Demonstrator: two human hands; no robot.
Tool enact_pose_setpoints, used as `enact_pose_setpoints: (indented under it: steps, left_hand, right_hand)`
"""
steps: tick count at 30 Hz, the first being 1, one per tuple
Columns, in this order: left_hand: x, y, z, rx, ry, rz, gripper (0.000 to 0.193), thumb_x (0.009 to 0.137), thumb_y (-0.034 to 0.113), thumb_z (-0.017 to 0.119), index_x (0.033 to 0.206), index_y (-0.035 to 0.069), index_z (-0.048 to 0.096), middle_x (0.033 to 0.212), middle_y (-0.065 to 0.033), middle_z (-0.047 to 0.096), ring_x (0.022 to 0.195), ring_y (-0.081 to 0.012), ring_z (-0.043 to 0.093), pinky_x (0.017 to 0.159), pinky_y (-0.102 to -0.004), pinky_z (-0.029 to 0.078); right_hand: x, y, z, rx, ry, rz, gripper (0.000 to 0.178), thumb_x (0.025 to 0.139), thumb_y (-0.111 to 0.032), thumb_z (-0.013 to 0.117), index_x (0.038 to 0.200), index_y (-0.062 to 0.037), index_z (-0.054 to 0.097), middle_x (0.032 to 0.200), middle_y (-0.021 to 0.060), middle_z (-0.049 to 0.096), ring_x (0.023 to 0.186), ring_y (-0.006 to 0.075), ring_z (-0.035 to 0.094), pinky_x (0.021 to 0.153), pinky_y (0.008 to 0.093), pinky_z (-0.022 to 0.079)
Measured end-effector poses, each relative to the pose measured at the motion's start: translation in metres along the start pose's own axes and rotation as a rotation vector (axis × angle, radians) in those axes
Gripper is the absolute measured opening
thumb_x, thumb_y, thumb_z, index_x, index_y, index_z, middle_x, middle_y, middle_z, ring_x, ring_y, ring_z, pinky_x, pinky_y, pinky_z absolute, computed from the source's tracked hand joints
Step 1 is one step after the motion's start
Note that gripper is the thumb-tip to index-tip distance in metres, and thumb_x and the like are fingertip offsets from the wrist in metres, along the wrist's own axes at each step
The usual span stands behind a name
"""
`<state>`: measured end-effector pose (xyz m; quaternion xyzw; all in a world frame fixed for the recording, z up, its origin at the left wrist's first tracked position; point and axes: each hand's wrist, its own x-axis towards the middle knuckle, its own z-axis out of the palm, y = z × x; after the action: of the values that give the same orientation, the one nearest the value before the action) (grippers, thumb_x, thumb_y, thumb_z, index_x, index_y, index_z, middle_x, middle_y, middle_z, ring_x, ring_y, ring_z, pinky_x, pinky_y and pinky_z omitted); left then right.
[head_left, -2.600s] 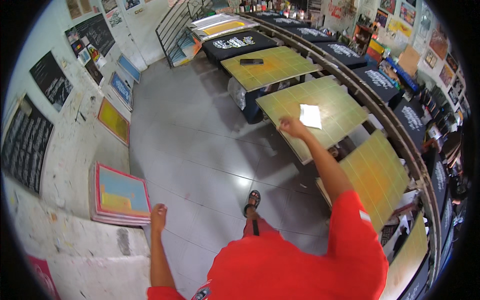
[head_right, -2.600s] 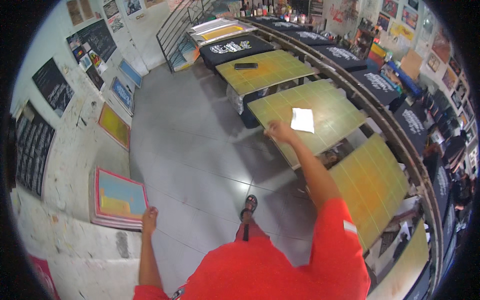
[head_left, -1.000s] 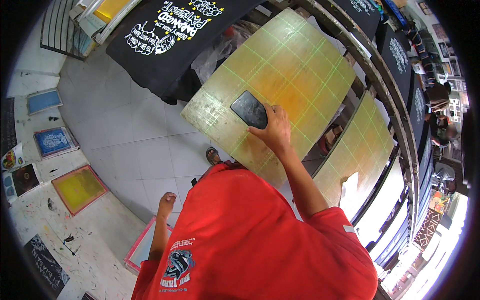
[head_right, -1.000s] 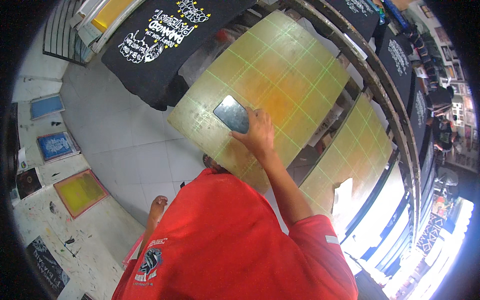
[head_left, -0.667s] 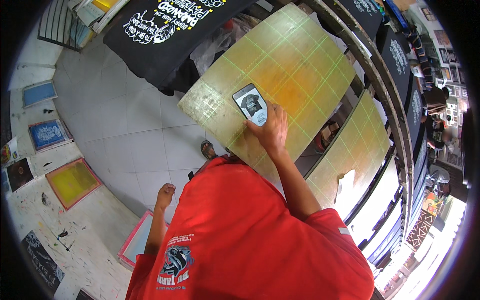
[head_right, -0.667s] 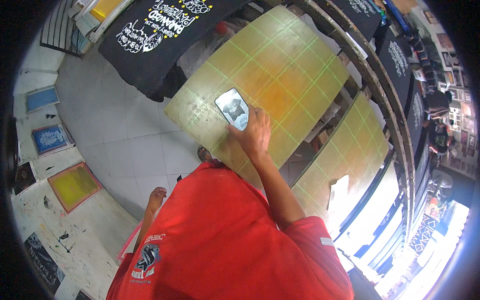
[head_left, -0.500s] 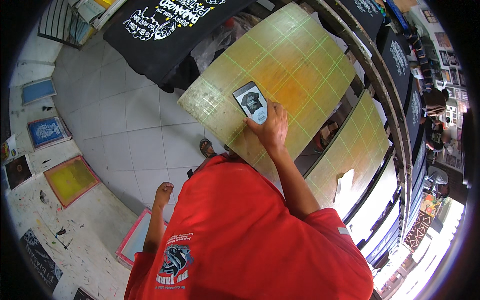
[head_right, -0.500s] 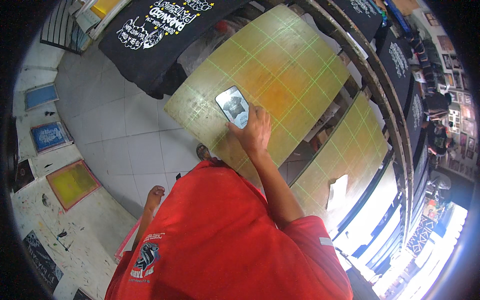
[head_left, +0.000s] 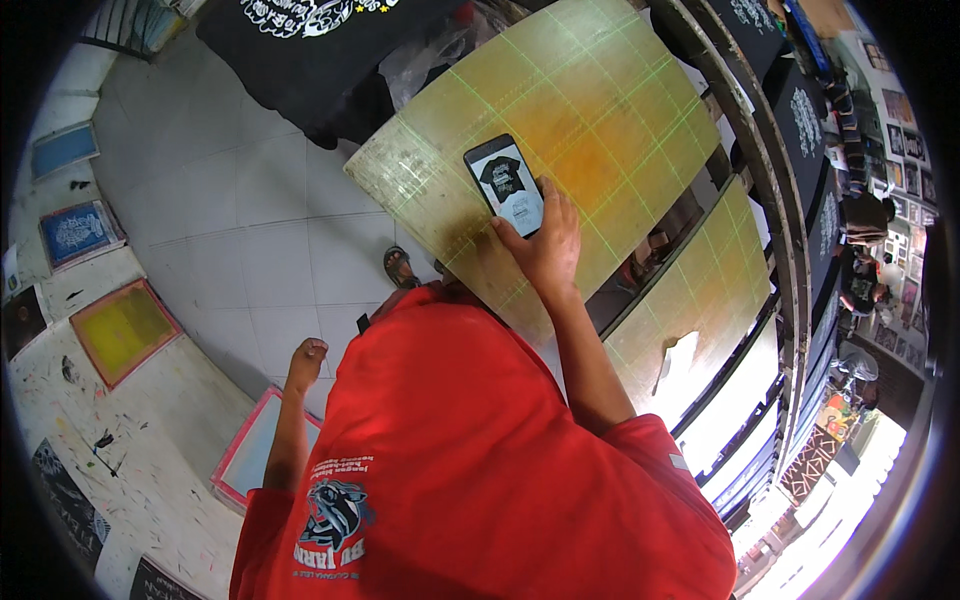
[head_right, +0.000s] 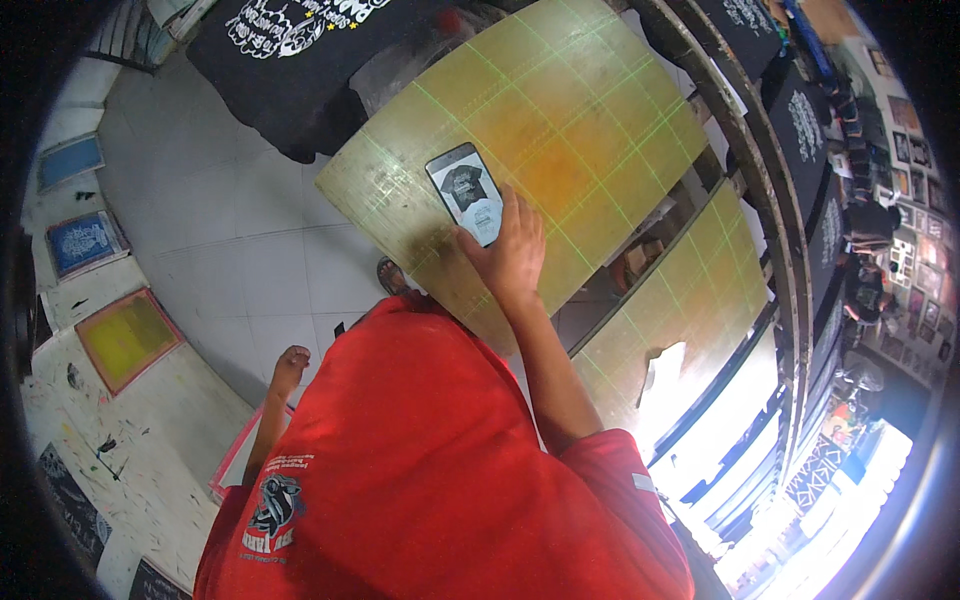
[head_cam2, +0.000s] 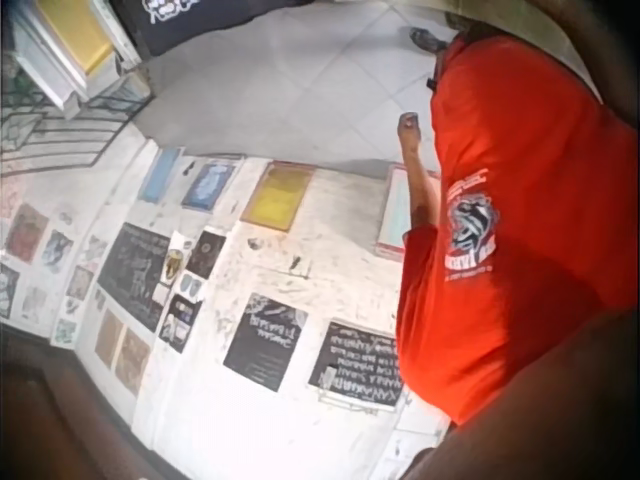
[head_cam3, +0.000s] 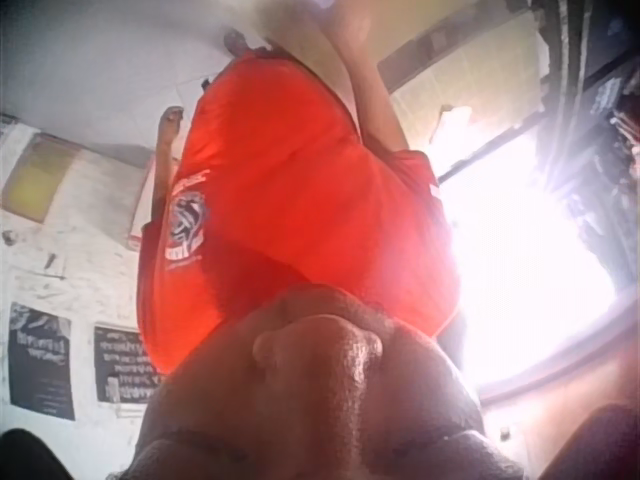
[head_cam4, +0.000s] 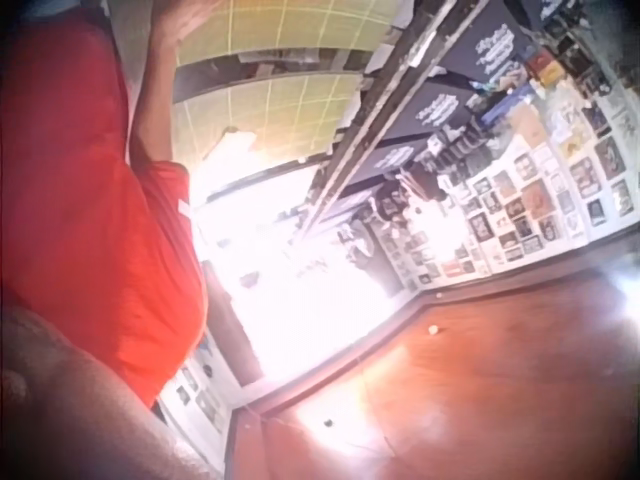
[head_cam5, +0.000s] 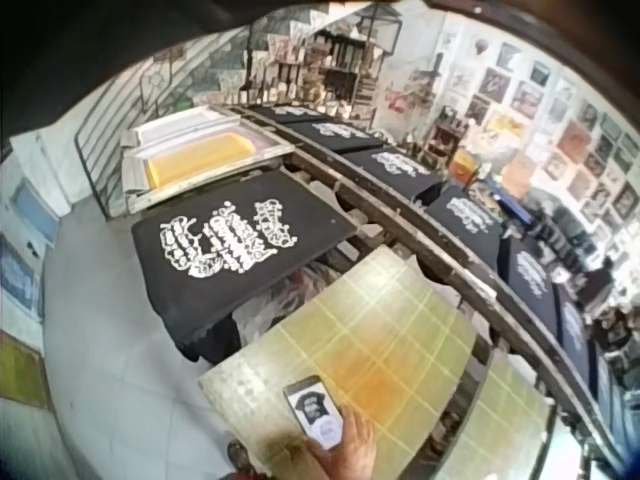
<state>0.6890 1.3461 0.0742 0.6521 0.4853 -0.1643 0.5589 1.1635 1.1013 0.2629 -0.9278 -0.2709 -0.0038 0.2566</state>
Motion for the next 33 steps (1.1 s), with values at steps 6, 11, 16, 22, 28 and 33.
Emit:
enact_pose_setpoints:
  steps: [6,11,16,22,28,33]
  left_hand:
    - [-0.007,-0.005,0.003,-0.008,-0.014,-0.002,0.017,0.095,0.015,0.058,0.102,0.001,0.065,0.091,-0.0074,0.069,0.085,-0.0160,0.063,0.080,-0.0303,0.050]
    - [-0.009,0.006,0.004,-0.010,-0.022,-0.001,0.016,0.096,0.015,0.059,0.101,0.001,0.064,0.092,-0.0068,0.069,0.086,-0.0153,0.063,0.081,-0.0303,0.050]
    - [-0.012,0.016,0.010,-0.054,-0.006,0.007,0.016,0.096,0.015,0.058,0.101,0.001,0.064,0.091,-0.0064,0.068,0.086,-0.0151,0.063,0.080,-0.0305,0.050]
    - [-0.014,0.022,0.017,-0.042,-0.047,-0.016,0.014,0.095,0.012,0.053,0.099,0.002,0.062,0.090,-0.0034,0.063,0.084,-0.0150,0.061,0.080,-0.0302,0.049]
    - [-0.010,0.019,0.017,-0.040,-0.002,-0.006,0.015,0.095,0.014,0.058,0.102,0.002,0.064,0.088,-0.0051,0.066,0.082,-0.0133,0.059,0.077,-0.0284,0.049]
    - [-0.011,0.025,0.019,-0.039,0.009,-0.062,0.016,0.095,0.014,0.058,0.103,0.002,0.065,0.091,-0.0061,0.068,0.085,-0.0153,0.062,0.080,-0.0297,0.050]
  right_hand:
    - [0.020,0.016,-0.002,0.170,0.088,-0.159,0.033,0.073,-0.013,0.082,0.105,-0.0068,0.072,0.122,0.0205,0.062,0.112,0.0390,0.059,0.095,0.0478,0.047]
    - [0.044,0.019,0.016,0.198,0.068,-0.266,0.027,0.072,-0.012,0.081,0.098,-0.0097,0.076,0.127,0.0215,0.061,0.118,0.0411,0.056,0.100,0.0482,0.046]
    - [0.043,0.025,0.018,0.172,-0.046,-0.253,0.041,0.069,-0.015,0.084,0.108,-0.0116,0.074,0.139,0.0230,0.053,0.131,0.0434,0.048,0.108,0.0494,0.039]
    - [0.042,0.028,0.006,0.150,-0.190,-0.209,0.066,0.065,-0.024,0.087,0.127,-0.0141,0.065,0.149,0.0237,0.042,0.139,0.0435,0.038,0.114,0.0504,0.032]
    - [0.043,0.031,0.005,0.131,-0.228,-0.190,0.070,0.066,-0.030,0.087,0.129,-0.0144,0.063,0.150,0.0245,0.040,0.140,0.0441,0.036,0.115,0.0515,0.031]
    - [0.044,0.030,0.004,0.116,-0.229,-0.201,0.070,0.065,-0.030,0.087,0.130,-0.0144,0.063,0.150,0.0245,0.041,0.140,0.0443,0.036,0.114,0.0518,0.031]
